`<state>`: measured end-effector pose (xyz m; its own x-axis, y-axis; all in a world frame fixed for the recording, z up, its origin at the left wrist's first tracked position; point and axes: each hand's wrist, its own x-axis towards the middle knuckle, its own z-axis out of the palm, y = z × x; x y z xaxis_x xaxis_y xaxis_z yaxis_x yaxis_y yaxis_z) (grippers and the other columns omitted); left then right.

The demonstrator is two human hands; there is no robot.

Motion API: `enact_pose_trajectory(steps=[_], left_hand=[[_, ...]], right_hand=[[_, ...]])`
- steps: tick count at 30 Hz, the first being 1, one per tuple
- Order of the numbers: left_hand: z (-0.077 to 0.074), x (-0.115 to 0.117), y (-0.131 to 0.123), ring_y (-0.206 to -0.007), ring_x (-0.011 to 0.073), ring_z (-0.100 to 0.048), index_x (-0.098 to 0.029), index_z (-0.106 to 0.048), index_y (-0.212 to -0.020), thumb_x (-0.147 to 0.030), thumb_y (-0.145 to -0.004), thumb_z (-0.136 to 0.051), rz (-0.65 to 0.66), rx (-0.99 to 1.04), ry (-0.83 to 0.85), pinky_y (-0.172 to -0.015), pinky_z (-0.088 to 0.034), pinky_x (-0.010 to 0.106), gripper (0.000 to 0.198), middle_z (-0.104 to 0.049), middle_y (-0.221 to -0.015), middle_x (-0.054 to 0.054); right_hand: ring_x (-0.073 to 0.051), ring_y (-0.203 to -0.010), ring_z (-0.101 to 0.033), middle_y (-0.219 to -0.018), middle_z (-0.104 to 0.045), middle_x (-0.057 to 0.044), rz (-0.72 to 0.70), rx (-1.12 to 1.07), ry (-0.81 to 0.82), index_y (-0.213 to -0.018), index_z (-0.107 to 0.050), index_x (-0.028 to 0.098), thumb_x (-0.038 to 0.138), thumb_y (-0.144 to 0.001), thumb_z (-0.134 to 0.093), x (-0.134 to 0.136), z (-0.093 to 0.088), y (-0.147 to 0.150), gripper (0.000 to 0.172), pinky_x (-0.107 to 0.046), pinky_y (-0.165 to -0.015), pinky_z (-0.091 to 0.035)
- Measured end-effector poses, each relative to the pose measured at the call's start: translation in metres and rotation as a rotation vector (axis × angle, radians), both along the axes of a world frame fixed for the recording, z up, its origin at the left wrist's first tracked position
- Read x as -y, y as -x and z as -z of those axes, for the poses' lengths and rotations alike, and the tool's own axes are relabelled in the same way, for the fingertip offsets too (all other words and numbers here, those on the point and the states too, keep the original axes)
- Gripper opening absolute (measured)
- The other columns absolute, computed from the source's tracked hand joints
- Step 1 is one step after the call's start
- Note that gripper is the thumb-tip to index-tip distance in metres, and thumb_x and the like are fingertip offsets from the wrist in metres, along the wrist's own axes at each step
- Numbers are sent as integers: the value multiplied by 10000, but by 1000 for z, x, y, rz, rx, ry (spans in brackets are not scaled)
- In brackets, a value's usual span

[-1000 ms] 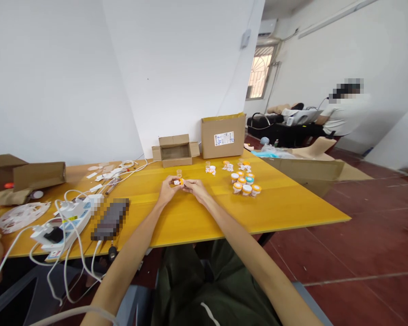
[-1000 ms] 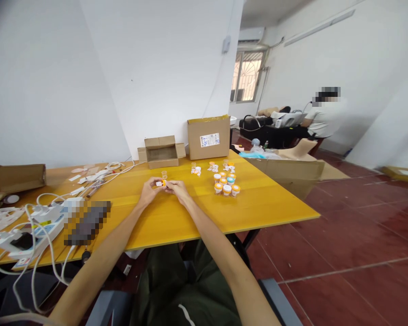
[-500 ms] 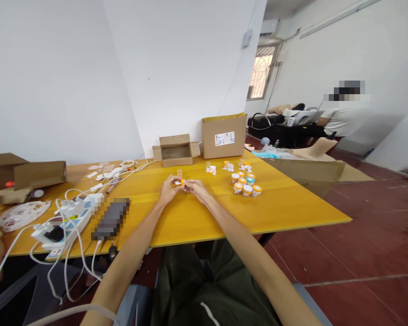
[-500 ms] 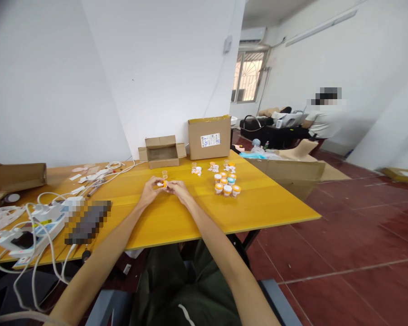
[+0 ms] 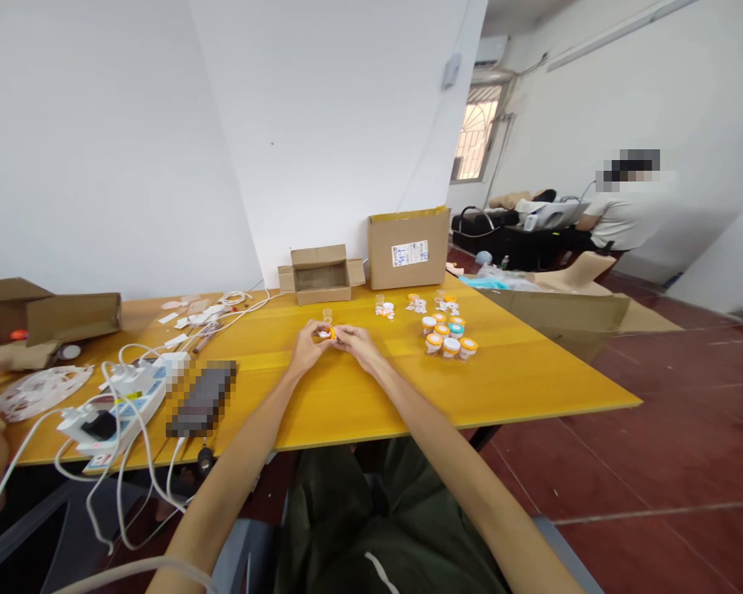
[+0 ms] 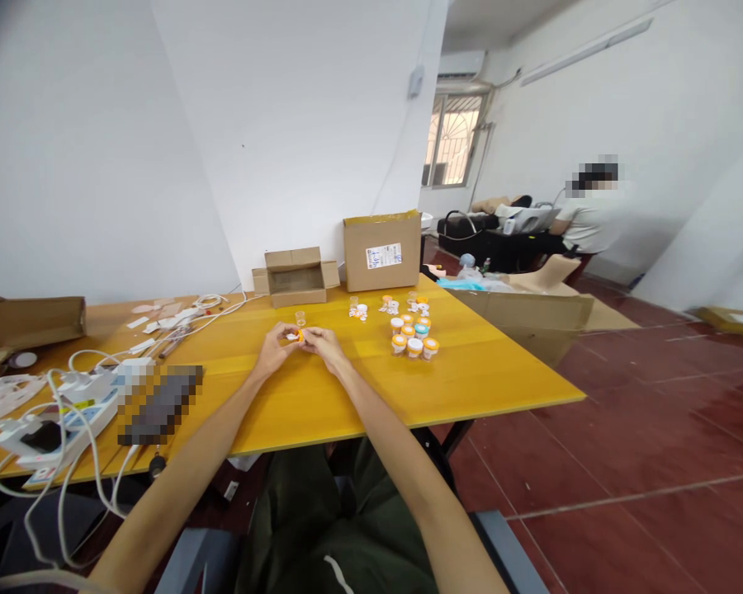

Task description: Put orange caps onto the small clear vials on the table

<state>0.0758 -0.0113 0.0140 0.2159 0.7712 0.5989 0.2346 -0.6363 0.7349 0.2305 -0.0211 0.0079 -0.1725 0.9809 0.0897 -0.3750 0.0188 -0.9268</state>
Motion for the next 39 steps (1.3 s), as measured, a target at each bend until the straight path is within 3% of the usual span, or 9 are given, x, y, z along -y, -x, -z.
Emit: enact_pose_trajectory(steps=[9, 24, 30, 35, 39], left_hand=[[-3, 4, -2, -855, 190, -642, -221, -701, -883, -235, -691, -764, 4, -26, -23, -825, -525, 344, 203, -664, -874, 17], [-5, 4, -1, -806, 176, -614, -218, -680, -899, -179, -728, -737, 25, -103, -185, -764, -516, 319, 184, -661, -866, 15], [-1, 2, -2, -840, 179, -627, -218, -666, -904, -180, -744, -716, 20, -115, -168, -797, -518, 326, 173, -659, -878, 18], [8, -3, -6, -912, 193, -647, -217, -646, -1032, -235, -663, -802, -76, -69, -86, -834, -518, 330, 401, -684, -1000, 41], [8, -2, -8, -819, 181, -652, -202, -673, -899, -331, -706, -776, -168, -80, -32, -785, -524, 314, 254, -702, -888, 29]], right_hand=[[-128, -661, -607, -662, -675, -12, 5, -7, -20, -624, -707, 172, 521, -512, -849, 0, 2, -1, 393, -301, -752, -530], [-156, -676, -641, -699, -723, -46, 17, -23, -7, -660, -739, 170, 531, -512, -850, -1, 3, -1, 406, -322, -754, -522], [-167, -682, -646, -695, -721, -48, 35, -20, -21, -658, -736, 177, 513, -557, -834, -4, 6, 1, 364, -332, -748, -520], [-165, -688, -623, -657, -692, -35, 50, -46, -56, -611, -712, 175, 522, -554, -822, -5, 7, 1, 368, -321, -728, -507], [-164, -711, -618, -623, -667, -24, 80, -41, -67, -546, -679, 180, 509, -564, -815, -5, 9, 2, 357, -311, -741, -503]])
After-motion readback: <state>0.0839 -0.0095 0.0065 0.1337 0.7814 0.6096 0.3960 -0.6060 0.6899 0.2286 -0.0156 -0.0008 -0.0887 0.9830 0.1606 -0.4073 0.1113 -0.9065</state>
